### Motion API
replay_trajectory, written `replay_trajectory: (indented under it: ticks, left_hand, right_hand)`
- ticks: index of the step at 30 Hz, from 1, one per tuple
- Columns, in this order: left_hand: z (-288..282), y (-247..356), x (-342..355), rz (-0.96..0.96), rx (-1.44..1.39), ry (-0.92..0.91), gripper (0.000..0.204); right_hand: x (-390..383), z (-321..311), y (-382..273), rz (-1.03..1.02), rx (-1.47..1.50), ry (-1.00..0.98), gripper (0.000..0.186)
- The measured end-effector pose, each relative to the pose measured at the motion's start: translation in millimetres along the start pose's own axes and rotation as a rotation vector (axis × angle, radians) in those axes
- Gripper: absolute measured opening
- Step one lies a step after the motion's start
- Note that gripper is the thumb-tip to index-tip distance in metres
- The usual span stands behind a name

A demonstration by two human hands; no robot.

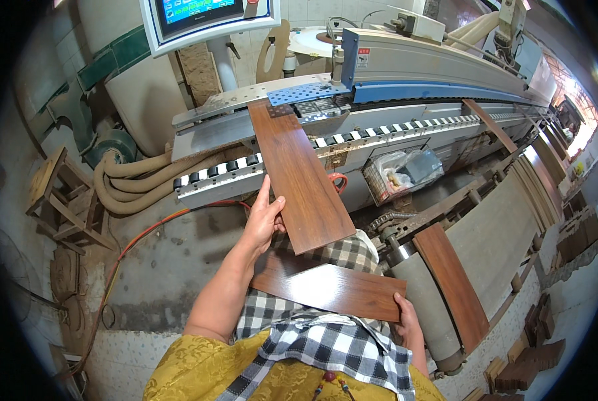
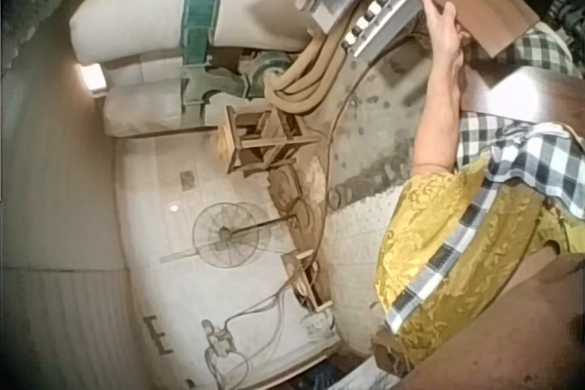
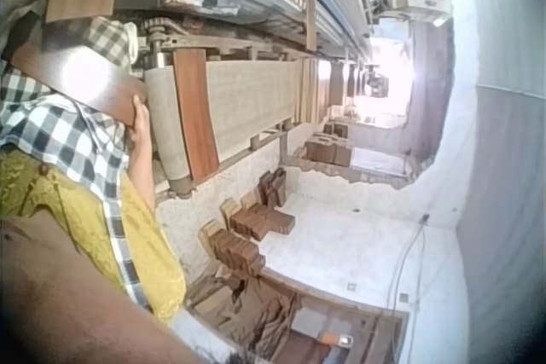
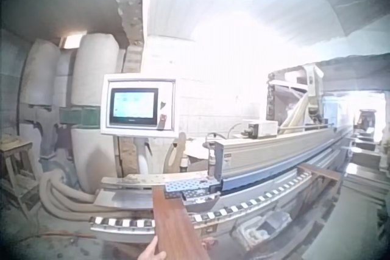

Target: The person operates a woodworking machine, feeding rectangular wooden planks one by one into the conveyor system. They retrieve processed planks from the output side and stack them on a nearby table. The person repeats this cycle continuously throughout the clip.

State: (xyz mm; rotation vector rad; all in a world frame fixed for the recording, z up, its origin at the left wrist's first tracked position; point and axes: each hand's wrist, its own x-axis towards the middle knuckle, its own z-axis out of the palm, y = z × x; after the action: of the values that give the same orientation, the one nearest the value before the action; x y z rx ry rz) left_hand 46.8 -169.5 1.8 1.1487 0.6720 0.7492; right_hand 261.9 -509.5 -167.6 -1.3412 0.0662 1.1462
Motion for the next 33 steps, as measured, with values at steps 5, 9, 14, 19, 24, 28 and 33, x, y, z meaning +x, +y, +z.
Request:
replay_trajectory:
  ticks: [5, 9, 14, 19, 24, 28, 33]
  left_hand:
    - [4, -1, 8, -0.017, -0.011, -0.037, 0.068]
    - [17, -6, 18, -0.033, -0.01, -0.042, 0.068]
    - [46, -7, 31, -0.041, 0.038, -0.036, 0.066]
    - [77, -19, 52, -0.043, 0.054, -0.045, 0.067]
    - [114, -33, 77, -0.037, 0.055, -0.057, 0.069]
    - [146, -39, 96, -0.079, 0.073, -0.072, 0.07]
    - [166, -35, 108, -0.182, 0.091, -0.22, 0.07]
  right_hand:
    - [1, -1, 0, -0.009, -0.003, -0.005, 0.053]
    - [3, -3, 1, -0.01, 0.007, -0.008, 0.055]
    - [-1, 0, -1, -0.013, -0.004, 0.005, 0.054]
    - [-1, 2, -3, -0.018, -0.003, -0.012, 0.053]
    - [-4, 5, -4, -0.036, -0.022, 0.006, 0.047]
    - [-5, 4, -2, -0.053, -0.024, 0.0, 0.045]
    - [-8, 5, 1, -0.098, 0.005, -0.033, 0.043]
